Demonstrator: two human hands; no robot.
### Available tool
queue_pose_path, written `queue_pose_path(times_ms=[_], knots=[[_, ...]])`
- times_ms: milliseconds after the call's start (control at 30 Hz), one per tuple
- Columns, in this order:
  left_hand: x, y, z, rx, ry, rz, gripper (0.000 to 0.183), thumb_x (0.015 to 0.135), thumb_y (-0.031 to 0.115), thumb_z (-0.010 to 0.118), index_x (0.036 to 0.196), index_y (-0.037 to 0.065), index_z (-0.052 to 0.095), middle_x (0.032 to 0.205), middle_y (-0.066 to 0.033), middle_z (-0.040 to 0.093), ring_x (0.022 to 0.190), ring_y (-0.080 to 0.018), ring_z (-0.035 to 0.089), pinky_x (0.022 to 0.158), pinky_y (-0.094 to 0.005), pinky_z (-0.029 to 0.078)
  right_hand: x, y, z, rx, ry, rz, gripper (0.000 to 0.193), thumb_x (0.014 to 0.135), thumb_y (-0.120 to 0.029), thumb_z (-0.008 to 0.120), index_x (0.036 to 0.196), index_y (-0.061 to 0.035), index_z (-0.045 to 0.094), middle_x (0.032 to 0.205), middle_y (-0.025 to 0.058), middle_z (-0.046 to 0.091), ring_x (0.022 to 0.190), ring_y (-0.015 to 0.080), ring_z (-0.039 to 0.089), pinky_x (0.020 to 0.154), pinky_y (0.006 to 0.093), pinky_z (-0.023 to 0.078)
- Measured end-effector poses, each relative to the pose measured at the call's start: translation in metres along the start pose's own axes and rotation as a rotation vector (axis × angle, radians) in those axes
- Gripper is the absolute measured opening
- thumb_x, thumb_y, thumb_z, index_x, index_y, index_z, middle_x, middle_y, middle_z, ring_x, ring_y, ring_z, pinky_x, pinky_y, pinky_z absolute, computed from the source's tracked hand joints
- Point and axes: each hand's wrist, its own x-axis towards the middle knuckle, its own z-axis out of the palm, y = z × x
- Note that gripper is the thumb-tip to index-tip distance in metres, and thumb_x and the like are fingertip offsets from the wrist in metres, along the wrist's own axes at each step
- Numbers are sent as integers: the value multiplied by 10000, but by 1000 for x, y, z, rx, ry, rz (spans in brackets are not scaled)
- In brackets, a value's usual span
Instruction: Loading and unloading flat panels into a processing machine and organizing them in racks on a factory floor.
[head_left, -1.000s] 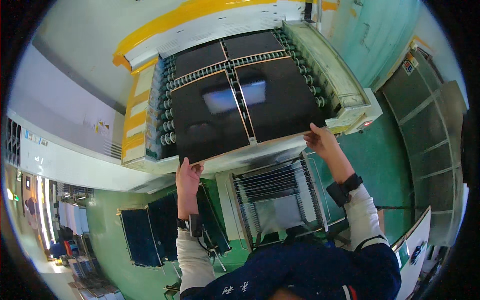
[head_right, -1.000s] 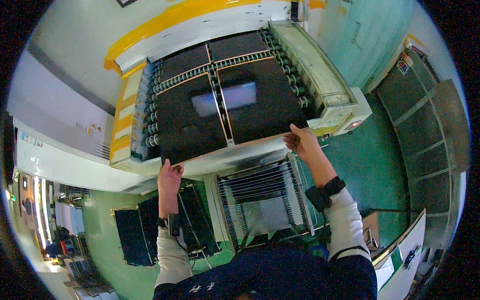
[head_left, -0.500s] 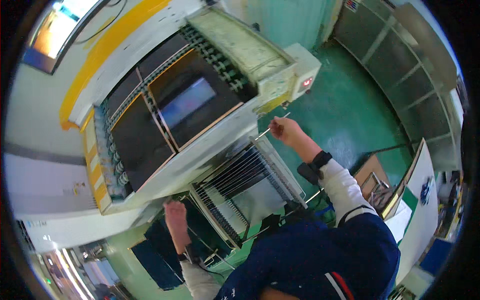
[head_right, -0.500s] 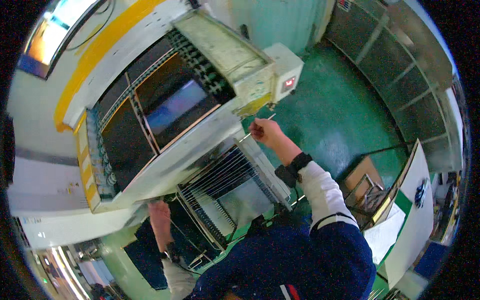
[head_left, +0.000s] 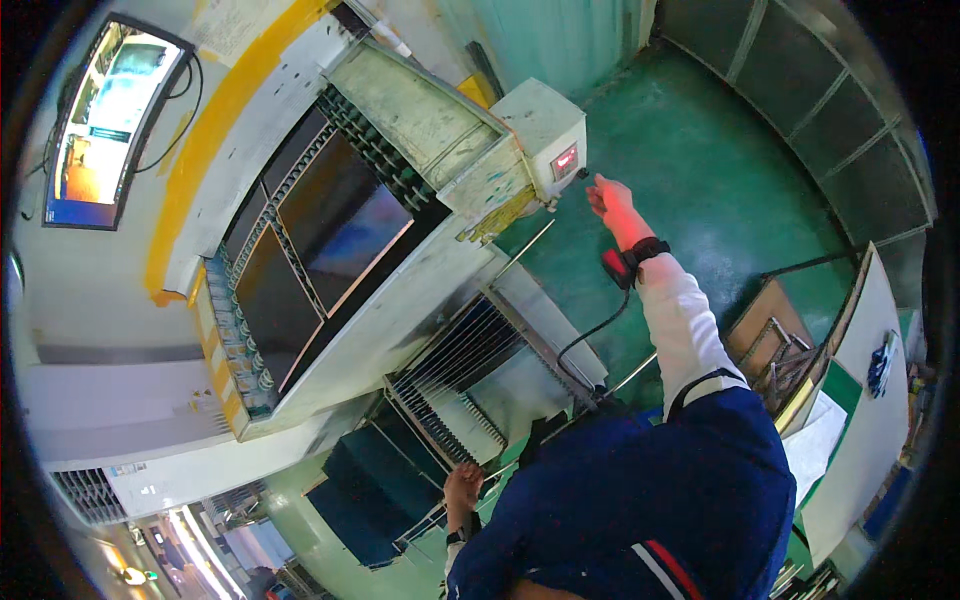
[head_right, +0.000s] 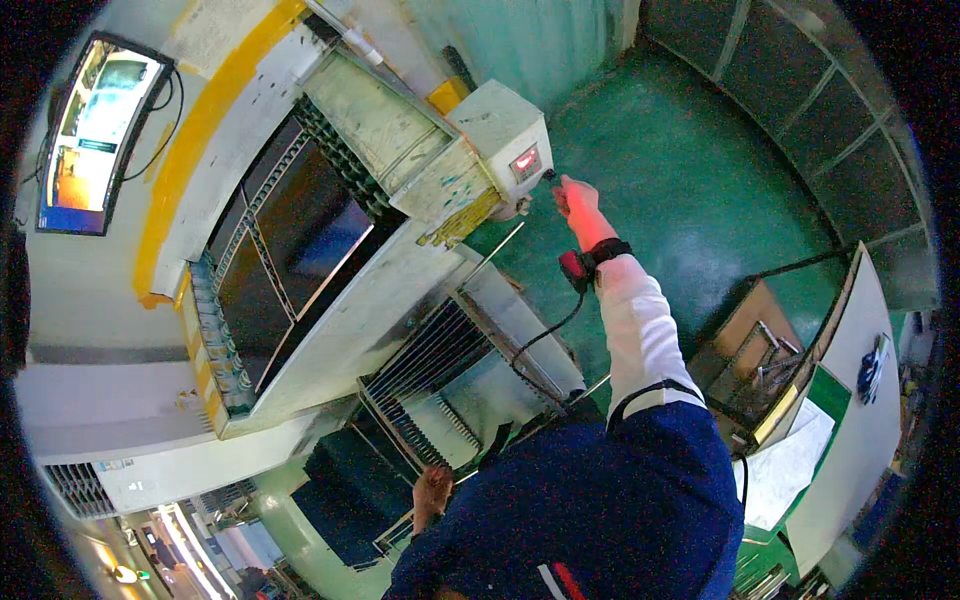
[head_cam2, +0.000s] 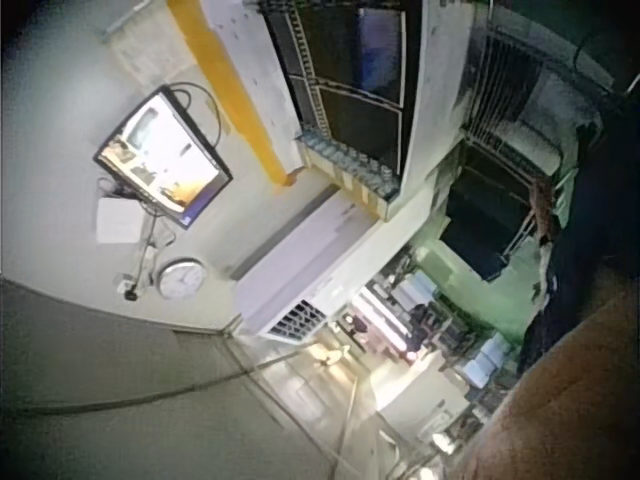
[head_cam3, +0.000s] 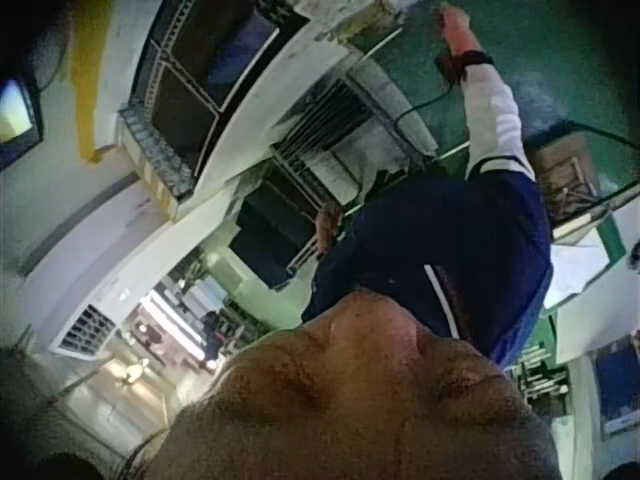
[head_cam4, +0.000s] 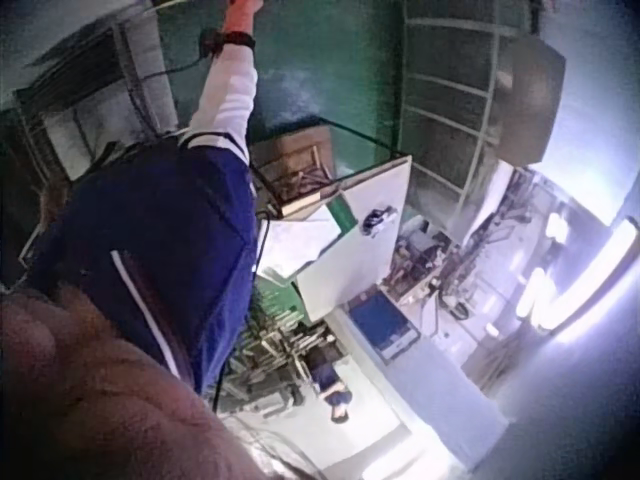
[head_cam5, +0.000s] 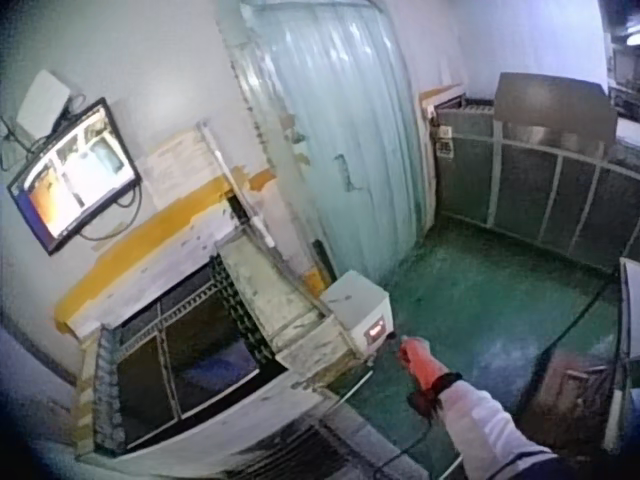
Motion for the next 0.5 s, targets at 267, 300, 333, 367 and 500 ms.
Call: queue_pose_path(times_ms=[267, 300, 333, 367, 500], knots=[[-20, -26, -12, -78, 46, -107, 201, 897, 191, 592, 931, -2, 548, 833, -142, 624, 738, -277, 627, 622, -370, 537, 20, 6, 18, 80, -86, -84, 211, 822, -233, 692, 906, -55, 620, 737, 38, 649, 540, 120, 531, 478, 288, 401], [-34, -20, 21, 36, 179, -75, 199, 901, 189, 586, 932, -4, 548, 831, -143, 625, 734, -276, 628, 620, -378, 540, 23, 6, 15, 80, -83, -80, 211, 822, -233, 692, 906, -55, 620, 737, 38, 649, 540, 120, 531, 478, 288, 401], [-46, -17, 36, 143, 317, -34, 197, 906, 187, 581, 933, -5, 547, 828, -143, 626, 729, -274, 629, 618, -387, 543, 21, 5, 18, 67, -56, -73, 184, 828, -216, 682, 869, -56, 604, 706, 27, 613, 525, 105, 505, 470, 278, 386], [-45, -14, 32, -3, -61, -21, 191, 914, 184, 566, 941, -4, 550, 827, -145, 627, 719, -266, 622, 607, -378, 538, 23, 6, 22, 54, -31, -70, 166, 834, -200, 671, 832, -57, 588, 675, 16, 576, 510, 91, 479, 463, 268, 372], [-58, -24, 43, 197, 235, 6, 202, 943, 257, 554, 924, 57, 550, 747, -38, 522, 623, -173, 489, 568, -326, 429, 22, 7, 21, 103, -125, -91, 155, 837, -196, 665, 842, -59, 593, 683, 12, 579, 520, 84, 487, 468, 261, 374]])
